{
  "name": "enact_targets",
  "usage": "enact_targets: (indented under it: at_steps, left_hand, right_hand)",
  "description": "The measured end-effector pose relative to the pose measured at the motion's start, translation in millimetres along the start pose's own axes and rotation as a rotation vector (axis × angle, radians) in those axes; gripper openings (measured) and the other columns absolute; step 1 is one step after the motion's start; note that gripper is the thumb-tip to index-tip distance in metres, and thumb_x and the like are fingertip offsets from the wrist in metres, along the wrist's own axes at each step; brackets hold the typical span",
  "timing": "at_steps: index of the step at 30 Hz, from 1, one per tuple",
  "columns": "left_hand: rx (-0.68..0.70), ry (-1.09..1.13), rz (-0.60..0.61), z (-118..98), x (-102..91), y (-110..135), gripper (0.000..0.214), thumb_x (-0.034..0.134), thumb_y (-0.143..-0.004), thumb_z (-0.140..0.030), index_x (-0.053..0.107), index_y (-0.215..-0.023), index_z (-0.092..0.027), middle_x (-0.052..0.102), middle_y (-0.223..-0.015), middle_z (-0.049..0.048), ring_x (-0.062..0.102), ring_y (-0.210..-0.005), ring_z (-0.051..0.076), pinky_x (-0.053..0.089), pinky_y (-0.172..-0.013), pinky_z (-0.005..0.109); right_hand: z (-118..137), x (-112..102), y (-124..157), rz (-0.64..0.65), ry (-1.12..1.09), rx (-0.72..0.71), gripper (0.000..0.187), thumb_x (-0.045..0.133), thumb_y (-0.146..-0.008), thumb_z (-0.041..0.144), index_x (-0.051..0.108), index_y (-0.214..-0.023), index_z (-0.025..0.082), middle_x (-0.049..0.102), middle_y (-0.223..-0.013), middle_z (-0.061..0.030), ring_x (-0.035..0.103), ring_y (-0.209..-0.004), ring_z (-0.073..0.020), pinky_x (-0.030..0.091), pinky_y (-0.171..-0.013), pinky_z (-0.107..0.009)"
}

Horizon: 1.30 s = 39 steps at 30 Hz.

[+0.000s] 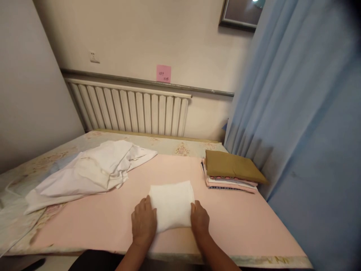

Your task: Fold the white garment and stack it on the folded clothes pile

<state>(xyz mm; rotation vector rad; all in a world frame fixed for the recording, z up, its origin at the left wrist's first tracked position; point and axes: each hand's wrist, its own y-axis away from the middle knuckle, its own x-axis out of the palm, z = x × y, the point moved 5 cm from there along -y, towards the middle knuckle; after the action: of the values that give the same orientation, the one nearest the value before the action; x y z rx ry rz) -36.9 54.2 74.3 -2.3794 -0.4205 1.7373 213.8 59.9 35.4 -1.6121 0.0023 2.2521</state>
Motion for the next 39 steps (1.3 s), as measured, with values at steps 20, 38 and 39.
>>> enact_targets:
  at_steps: [20,38,39]
  left_hand:
    - [0.262,0.032,0.146,-79,83.3,-19,0.052,0.034,-0.095,-0.033,0.044,-0.143,-0.018,0.035,-0.154,0.0067,0.024,-0.145,0.028,0.018,-0.116,0.055]
    - [0.31,-0.047,0.15,-78,87.6,-17,0.054,0.035,-0.093,-0.029,0.039,-0.147,-0.021,0.033,-0.156,0.0051,0.018,-0.146,0.029,0.018,-0.116,0.052]
    - [0.329,-0.048,0.164,-79,87.5,-16,0.055,0.036,-0.093,-0.028,0.037,-0.148,-0.021,0.033,-0.156,0.0052,0.017,-0.147,0.029,0.017,-0.116,0.052]
  right_hand:
    - [-5,-2,0,-0.011,-0.137,0.02,0.033,0.027,-0.101,0.034,0.058,-0.097,0.021,0.07,-0.078,-0.0054,0.067,-0.069,-0.0209,0.039,-0.06,-0.027]
    - [74,-23,-4,-0.245,-0.441,-0.675,0.043,0.035,-0.092,0.016,0.059,-0.127,0.016,0.065,-0.123,-0.0104,0.059,-0.115,-0.0208,0.047,-0.102,-0.042]
    - [82,-15,-6,-0.181,-0.454,-0.701,0.043,0.035,-0.092,0.016,0.058,-0.128,0.017,0.064,-0.125,-0.0096,0.058,-0.117,-0.0203,0.047,-0.103,-0.042]
